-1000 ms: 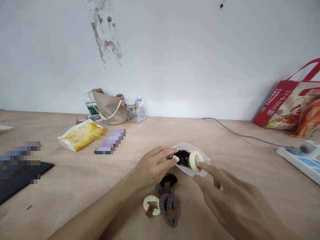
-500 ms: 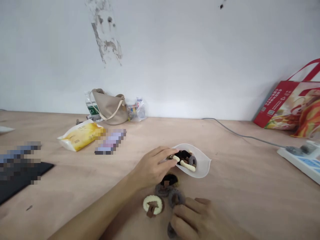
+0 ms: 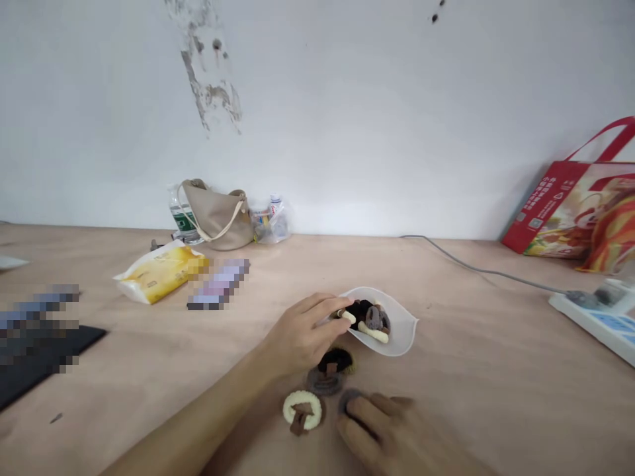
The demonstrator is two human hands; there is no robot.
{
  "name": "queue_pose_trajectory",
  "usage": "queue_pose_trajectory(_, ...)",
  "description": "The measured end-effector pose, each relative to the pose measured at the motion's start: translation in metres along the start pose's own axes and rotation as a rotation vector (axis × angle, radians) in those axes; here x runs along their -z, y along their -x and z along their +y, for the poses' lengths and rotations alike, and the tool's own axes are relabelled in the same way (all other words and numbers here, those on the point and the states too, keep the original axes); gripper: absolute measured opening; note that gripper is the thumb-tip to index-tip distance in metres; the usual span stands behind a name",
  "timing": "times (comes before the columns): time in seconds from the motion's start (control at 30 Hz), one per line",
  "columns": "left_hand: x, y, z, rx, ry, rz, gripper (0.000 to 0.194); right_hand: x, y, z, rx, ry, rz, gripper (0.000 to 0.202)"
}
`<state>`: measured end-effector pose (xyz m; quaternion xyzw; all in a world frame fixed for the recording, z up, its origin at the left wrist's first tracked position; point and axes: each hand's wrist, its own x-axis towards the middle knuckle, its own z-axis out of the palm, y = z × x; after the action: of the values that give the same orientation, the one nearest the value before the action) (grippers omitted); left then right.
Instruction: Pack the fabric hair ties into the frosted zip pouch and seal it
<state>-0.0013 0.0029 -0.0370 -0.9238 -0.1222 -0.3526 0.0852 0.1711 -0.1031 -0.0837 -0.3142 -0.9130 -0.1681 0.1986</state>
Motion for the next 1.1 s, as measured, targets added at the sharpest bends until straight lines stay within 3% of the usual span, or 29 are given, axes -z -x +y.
queue_pose_trajectory(0.13, 0.0, 0.0, -0.001, -0.024, -0.006, 0.015, 0.017, 0.017, 0.0, 0.008, 0.065, -0.079, 0.019, 0.018)
queue_pose_trajectory(0.23, 0.0, 0.0, -0.001, -0.032, -0.005, 0.027, 0.018, 0.038, 0.003, 0.025, -0.085, -0.05, 0.133, 0.02)
queue_pose_trajectory(0.33, -0.001, 0.0, -0.001, -0.016, 0.006, 0.027, 0.018, 0.045, 0.002, 0.033, -0.224, 0.025, 0.186, 0.029)
queue_pose_trajectory(0.43, 0.0, -0.001, 0.0, -0.018, -0.006, 0.027, 0.018, 0.032, -0.009, 0.019, -0.111, -0.038, 0.101, 0.022)
queue_pose_trajectory(0.5, 0.0, -0.001, 0.0, -0.015, -0.01, 0.018, 0.018, 0.014, -0.019, 0.004, -0.013, -0.046, 0.058, 0.01)
queue_pose_trajectory(0.53, 0.001, -0.001, 0.0, -0.013, -0.011, 0.014, 0.018, 0.005, -0.023, -0.004, 0.004, -0.037, 0.039, 0.014)
queue_pose_trajectory(0.6, 0.001, -0.002, 0.0, -0.014, -0.011, 0.015, 0.018, -0.013, -0.029, -0.016, 0.057, -0.014, 0.045, 0.018)
queue_pose_trajectory(0.7, 0.001, -0.002, 0.0, -0.032, -0.017, 0.037, 0.016, -0.025, -0.028, -0.023, 0.125, -0.03, 0.092, 0.009)
queue_pose_trajectory(0.83, 0.0, -0.002, -0.001, -0.031, -0.027, 0.041, 0.015, -0.003, -0.018, -0.009, 0.139, -0.093, 0.211, 0.016)
queue_pose_trajectory(0.93, -0.001, -0.001, -0.001, -0.031, -0.025, 0.05, 0.014, 0.027, -0.011, 0.014, 0.02, 0.006, 0.3, 0.026)
queue_pose_trajectory(1.03, -0.001, -0.002, -0.001, -0.039, -0.025, 0.057, 0.016, 0.042, -0.009, 0.031, -0.174, 0.101, 0.273, 0.024)
queue_pose_trajectory(1.1, -0.001, -0.002, -0.001, -0.038, -0.018, 0.061, 0.017, 0.04, -0.01, 0.031, -0.197, 0.071, 0.235, 0.023)
